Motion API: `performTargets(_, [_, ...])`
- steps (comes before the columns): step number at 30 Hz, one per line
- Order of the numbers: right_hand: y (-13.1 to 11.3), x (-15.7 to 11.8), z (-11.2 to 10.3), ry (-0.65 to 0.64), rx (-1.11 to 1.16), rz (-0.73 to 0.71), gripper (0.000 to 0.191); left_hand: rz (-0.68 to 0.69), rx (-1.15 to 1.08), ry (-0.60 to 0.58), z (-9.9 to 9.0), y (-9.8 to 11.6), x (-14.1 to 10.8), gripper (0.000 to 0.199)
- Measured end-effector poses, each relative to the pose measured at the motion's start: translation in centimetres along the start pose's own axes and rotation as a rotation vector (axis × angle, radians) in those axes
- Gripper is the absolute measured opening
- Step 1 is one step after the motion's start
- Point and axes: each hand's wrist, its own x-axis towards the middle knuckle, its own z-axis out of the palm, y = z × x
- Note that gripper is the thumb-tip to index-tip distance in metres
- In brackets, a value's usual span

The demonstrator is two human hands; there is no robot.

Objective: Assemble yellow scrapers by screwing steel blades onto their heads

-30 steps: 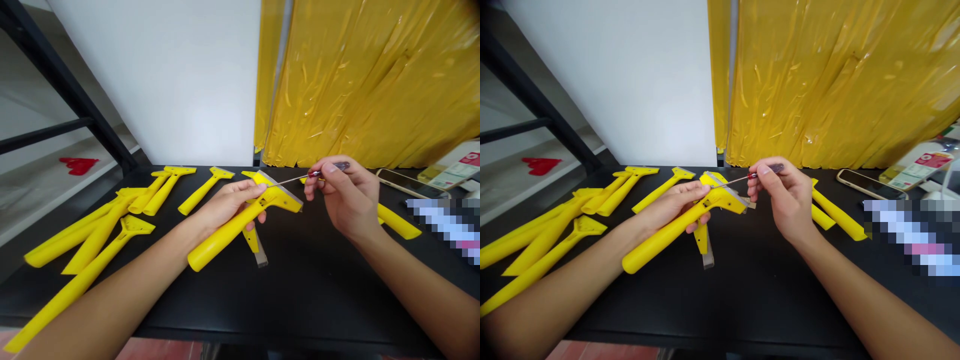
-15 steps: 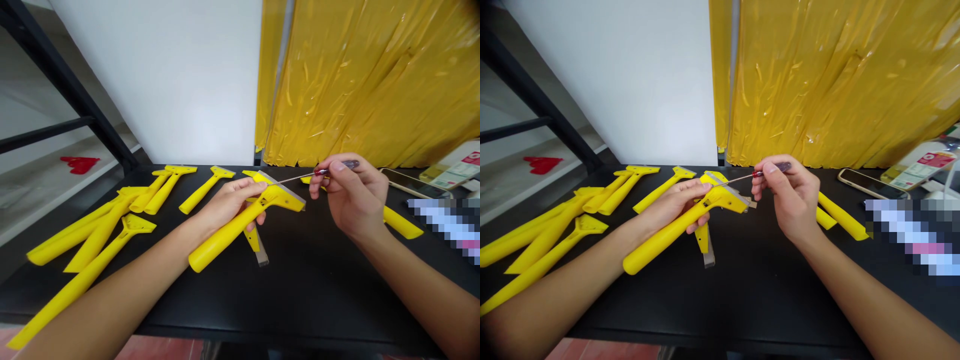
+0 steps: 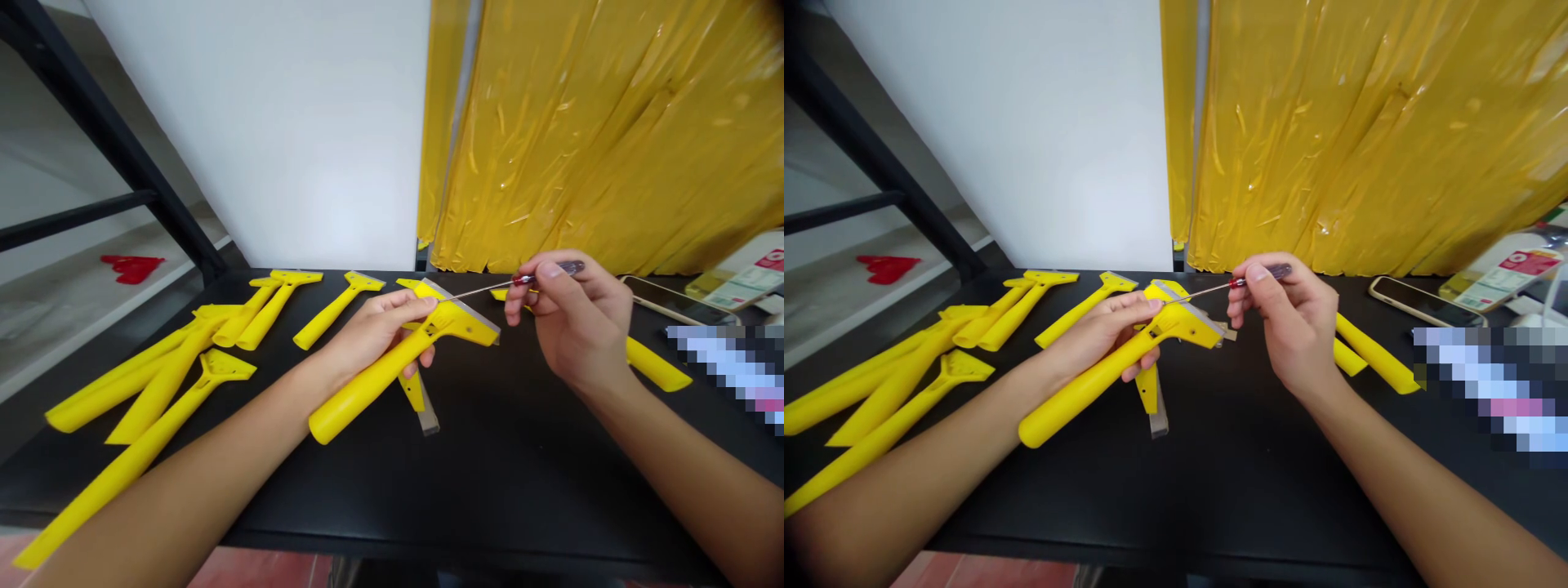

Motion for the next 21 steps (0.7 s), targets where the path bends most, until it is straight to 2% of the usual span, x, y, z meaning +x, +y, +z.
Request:
performTargets(15, [0.05,0.04,0.06,0.004,-0.008,0.039,0.011,-0.004,0.021,0.000,0.07,0.24,-0.16,0.015])
performTargets(21, [0.23,0.37,0.15,0.030,-0.007,0.172,0.021,0.020,0.056,0.008,-0.37,-0.13,0.04,0.018])
